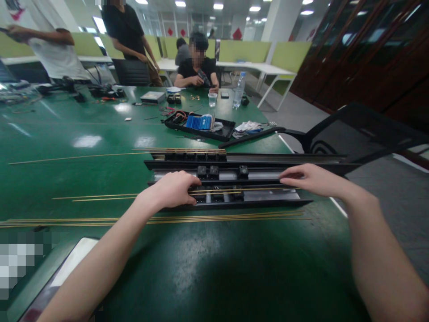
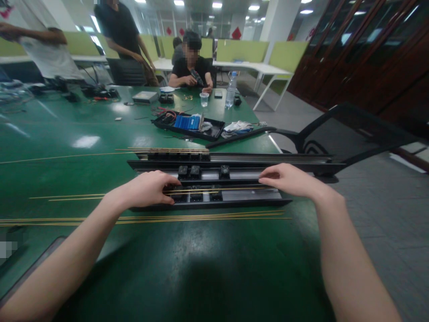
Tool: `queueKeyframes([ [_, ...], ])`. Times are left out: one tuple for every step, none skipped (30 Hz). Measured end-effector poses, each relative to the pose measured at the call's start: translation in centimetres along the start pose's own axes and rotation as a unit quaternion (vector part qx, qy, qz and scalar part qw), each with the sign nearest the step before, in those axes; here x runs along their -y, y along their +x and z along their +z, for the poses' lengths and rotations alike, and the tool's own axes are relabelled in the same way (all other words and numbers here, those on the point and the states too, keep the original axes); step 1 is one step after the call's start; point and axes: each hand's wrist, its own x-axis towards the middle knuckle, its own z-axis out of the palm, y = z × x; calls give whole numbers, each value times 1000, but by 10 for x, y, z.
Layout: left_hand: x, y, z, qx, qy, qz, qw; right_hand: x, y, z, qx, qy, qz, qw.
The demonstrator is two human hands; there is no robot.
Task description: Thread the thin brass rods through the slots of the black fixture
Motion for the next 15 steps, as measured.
queueKeyframes([
  [0, 0, 0, -1, 1, 2, 1000, -1, 0, 0, -1, -1, 0, 1000],
  [0, 0, 0, -3, 3, 4, 1000, -2, 1, 1, -3, -1, 0, 1000],
  [0, 0, 0, -4, 4, 6, 1000, -2, 1, 1, -4, -1, -1, 1000],
  [0, -1, -1, -4, 3, 7, 1000, -2, 1, 1, -5, 0, -1, 1000],
  [1, -1, -1, -3, 0, 8, 1000, -2, 1, 1, -5, 0, -1, 1000],
  [1, -2, -2, -2, -5, 10, 1000, -2, 1, 1, -6, 0, 0, 1000],
  [1, -2, -3, 0, -12, 13, 1000, -2, 1, 1, -7, 0, 0, 1000],
  [2, -3, -4, 3, -20, 16, 1000, -2, 1, 1, -7, -1, 1, 1000],
  [3, -4, -5, 5, -29, 18, 999, -2, 1, 2, -6, -1, 0, 1000],
  [3, -4, -6, 7, -39, 19, 999, -1, 2, 2, -4, -1, -1, 1000],
  [4, -5, -7, 7, -48, 20, 999, -2, 2, 2, -2, -2, -2, 1000],
  [5, -5, -7, 7, -57, 23, 998, -2, 2, 2, -1, -2, -2, 1000],
  [6, -6, -8, 9, -64, 27, 998, -2, 3, 3, -1, -3, -3, 1000],
  [7, -6, -8, 11, -69, 32, 997, -2, 3, 3, 0, -4, -3, 1000],
  [8, -6, -9, 15, -73, 36, 997, -2, 3, 3, 0, -4, -3, 1000],
])
